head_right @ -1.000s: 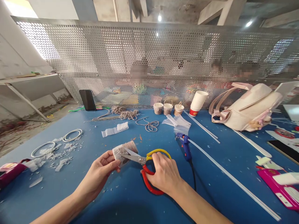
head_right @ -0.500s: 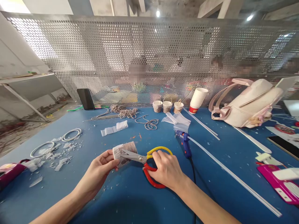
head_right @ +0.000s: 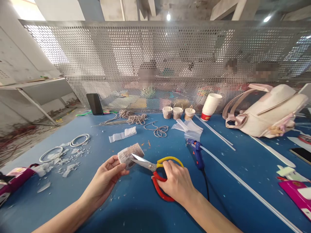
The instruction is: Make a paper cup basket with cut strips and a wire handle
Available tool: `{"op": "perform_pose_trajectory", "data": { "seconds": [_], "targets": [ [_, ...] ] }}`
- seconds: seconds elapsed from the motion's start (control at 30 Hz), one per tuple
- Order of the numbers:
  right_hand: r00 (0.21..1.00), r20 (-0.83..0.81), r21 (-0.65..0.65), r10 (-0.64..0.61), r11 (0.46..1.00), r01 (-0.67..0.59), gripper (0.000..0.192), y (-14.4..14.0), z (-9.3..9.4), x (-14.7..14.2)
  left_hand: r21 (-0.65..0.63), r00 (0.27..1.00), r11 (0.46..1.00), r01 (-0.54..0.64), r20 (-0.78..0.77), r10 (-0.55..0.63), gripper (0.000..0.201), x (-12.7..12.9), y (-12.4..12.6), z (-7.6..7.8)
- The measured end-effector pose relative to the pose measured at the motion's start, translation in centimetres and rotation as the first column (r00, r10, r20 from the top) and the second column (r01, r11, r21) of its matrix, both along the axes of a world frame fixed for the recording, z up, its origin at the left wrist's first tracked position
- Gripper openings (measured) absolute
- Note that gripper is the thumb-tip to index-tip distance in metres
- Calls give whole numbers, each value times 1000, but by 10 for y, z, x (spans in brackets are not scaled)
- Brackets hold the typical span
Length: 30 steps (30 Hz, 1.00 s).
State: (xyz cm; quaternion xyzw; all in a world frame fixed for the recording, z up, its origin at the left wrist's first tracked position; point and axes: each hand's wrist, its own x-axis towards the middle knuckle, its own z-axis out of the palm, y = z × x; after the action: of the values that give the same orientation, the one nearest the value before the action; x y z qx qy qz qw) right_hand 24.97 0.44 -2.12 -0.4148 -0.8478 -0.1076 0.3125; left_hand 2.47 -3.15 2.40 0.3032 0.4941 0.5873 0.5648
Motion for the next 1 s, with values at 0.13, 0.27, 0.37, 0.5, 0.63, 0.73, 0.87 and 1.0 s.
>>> {"op": "perform_pose_trajectory", "data": {
  "seconds": [0.13, 0.27, 0.37, 0.5, 0.63, 0.73, 0.87, 1.0],
  "targets": [
    [1000, 12, 32, 26, 999, -27, 23, 3, 1, 2, -13, 999, 1000, 29, 27, -28, 27, -1, 0, -3],
    [999, 5, 24, 50, 998, -50, 23, 4, 2, 4, -11, 999, 999, 38, 16, -38, 28, -1, -1, -3],
    [998, -19, 3, 60, 998, -60, 23, 4, 2, 4, -5, 999, 999, 33, -11, -33, 26, 0, -1, -1],
    [998, -27, -20, 51, 998, -51, 23, 2, 1, 2, 5, 999, 999, 36, -36, -35, 26, 1, -1, 0],
    [999, -21, -81, 49, 995, -50, 24, 1, 2, -1, 4, 997, 999, 46, -58, -46, 27, 1, -1, 0],
    [998, -30, -143, 50, 988, -54, 25, 0, 3, -2, 2, 997, 999, 43, -71, -43, 27, 2, -1, 0],
    [997, -63, -218, 51, 974, -64, 30, -1, 4, -2, 12, 995, 998, 58, -79, -57, 26, 1, -2, -1],
    [992, -103, -296, 66, 951, -94, 36, -2, 4, -1, 20, 994, 997, 69, -82, -67, 25, 1, -3, -2]
  ]
}}
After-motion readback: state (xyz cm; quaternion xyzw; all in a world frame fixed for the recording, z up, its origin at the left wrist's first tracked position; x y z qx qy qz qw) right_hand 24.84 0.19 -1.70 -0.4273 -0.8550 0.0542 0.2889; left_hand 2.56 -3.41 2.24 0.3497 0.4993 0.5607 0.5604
